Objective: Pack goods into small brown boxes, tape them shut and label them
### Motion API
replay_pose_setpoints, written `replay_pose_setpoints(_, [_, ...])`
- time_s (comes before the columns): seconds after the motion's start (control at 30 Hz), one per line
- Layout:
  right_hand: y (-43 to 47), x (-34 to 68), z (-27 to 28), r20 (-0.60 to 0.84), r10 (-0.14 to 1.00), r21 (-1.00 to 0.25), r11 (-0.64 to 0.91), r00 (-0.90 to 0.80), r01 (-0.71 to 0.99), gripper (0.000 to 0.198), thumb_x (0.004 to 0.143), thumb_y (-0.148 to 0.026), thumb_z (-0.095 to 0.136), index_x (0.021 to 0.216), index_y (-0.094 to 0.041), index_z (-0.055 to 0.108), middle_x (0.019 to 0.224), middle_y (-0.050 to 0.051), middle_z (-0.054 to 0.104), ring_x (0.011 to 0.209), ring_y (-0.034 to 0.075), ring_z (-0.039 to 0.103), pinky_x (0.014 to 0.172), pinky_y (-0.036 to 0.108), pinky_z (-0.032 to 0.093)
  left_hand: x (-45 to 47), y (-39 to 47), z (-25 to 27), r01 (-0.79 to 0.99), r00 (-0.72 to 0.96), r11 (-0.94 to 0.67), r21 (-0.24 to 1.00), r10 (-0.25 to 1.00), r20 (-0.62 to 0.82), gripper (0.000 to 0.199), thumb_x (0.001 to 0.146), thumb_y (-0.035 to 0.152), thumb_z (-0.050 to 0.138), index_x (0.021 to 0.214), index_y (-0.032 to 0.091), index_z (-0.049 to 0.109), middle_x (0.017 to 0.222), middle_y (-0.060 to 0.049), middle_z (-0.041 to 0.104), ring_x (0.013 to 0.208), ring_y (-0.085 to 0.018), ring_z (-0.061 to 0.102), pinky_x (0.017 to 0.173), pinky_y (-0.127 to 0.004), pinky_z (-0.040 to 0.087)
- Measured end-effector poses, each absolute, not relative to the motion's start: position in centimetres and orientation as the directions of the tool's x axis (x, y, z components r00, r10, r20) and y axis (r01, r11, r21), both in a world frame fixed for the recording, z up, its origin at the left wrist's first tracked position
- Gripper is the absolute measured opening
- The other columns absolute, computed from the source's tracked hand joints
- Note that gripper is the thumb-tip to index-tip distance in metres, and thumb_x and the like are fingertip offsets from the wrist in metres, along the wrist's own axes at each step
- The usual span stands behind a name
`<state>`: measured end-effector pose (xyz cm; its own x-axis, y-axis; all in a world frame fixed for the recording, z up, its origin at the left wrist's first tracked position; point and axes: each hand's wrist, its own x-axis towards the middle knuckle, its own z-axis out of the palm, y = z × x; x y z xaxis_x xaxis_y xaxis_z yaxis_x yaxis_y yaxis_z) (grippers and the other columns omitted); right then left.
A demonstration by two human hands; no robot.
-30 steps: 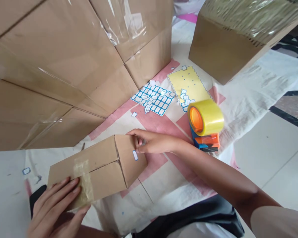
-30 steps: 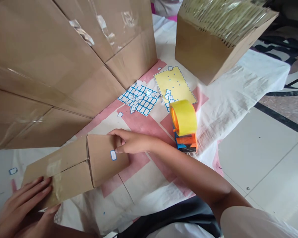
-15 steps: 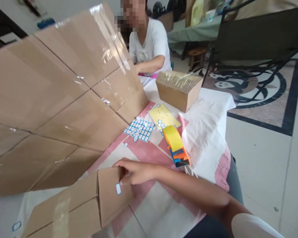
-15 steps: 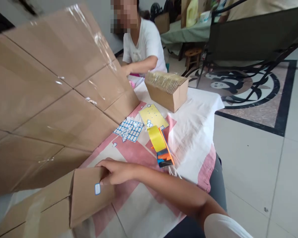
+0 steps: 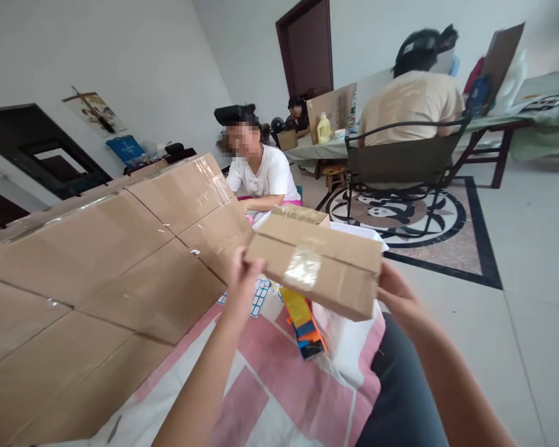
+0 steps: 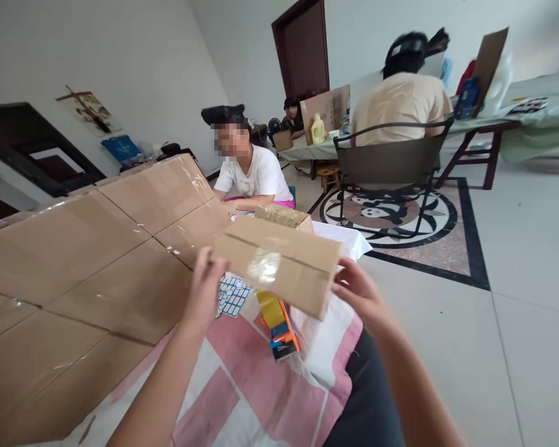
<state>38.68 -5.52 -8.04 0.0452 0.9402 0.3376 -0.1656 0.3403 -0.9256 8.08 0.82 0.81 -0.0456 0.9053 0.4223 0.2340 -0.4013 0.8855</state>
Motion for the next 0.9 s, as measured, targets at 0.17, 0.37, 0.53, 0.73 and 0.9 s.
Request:
replay_pose_setpoints(0.17, [-6.5, 47.3, -13.1, 0.226, 0.911, -0.972, 0.234, 0.345, 0.019, 0.057, 0.085, -0.055, 0.075, 0.136, -0.035, 0.058, 0.136, 0.008, 0.061, 0.085, 0.02, 0.06, 0.065, 0.031, 0.051, 17.7, 7.1, -0.7, 0.476, 0.434, -0.396, 0.785, 0.882, 0.182, 0.051, 0.084, 0.045, 0.073, 0.127, 0.021, 0.062, 0.129, -0.009, 0.071, 0.115, -0.024, 0.067, 0.096, -0.033, 0.053])
replay_pose_setpoints(0.37, [-2.9, 47.9, -16.4, 0.112, 0.922, -0.993, 0.111, 0.371, 0.023, 0.067, 0.077, -0.062, 0.075, 0.131, -0.029, 0.054, 0.132, 0.009, 0.061, 0.079, 0.016, 0.057, 0.059, 0.028, 0.045, 20.8, 10.3, -2.0, 0.666, 0.362, -0.344, 0.662, 0.925, 0.116, 0.055, 0.082, 0.045, 0.076, 0.132, 0.022, 0.066, 0.117, -0.011, 0.077, 0.109, -0.029, 0.071, 0.092, -0.038, 0.054])
replay_pose_setpoints(0.53, [-0.4, 46.7, -15.8, 0.13, 0.94, -0.991, 0.113, 0.315, 0.072, 0.064, 0.08, -0.059, 0.071, 0.131, -0.025, 0.051, 0.14, 0.012, 0.058, 0.083, 0.018, 0.059, 0.065, 0.031, 0.046, 16.1, 6.9, -1.5, 0.782, 0.199, -0.26, 0.566, 0.965, 0.169, 0.051, 0.089, 0.046, 0.067, 0.136, 0.027, 0.063, 0.103, -0.007, 0.08, 0.105, -0.027, 0.073, 0.093, -0.039, 0.053])
replay_pose_setpoints(0.73, [1.2, 46.1, -15.8, 0.112, 0.958, -0.99, 0.086, 0.262, 0.109, 0.064, 0.079, -0.056, 0.069, 0.131, -0.025, 0.05, 0.136, 0.011, 0.056, 0.084, 0.02, 0.059, 0.074, 0.038, 0.052, 1.7, -3.4, -7.3, 0.836, -0.098, -0.015, 0.549, 0.98, 0.175, 0.046, 0.091, 0.054, 0.05, 0.12, 0.026, 0.071, 0.116, -0.008, 0.079, 0.109, -0.03, 0.074, 0.09, -0.04, 0.059])
replay_pose_setpoints(0.9, [1.6, 44.6, -16.3, 0.208, 0.96, -0.943, 0.146, 0.187, 0.298, 0.117, 0.071, -0.058, 0.077, 0.163, -0.031, 0.01, 0.151, 0.015, 0.037, 0.104, 0.027, 0.056, 0.079, 0.043, 0.056, -9.1, -14.3, -15.5, 0.866, -0.178, 0.06, 0.497, 0.965, 0.193, 0.041, 0.089, 0.058, 0.053, 0.107, 0.03, 0.078, 0.114, -0.002, 0.08, 0.106, -0.03, 0.076, 0.085, -0.038, 0.065])
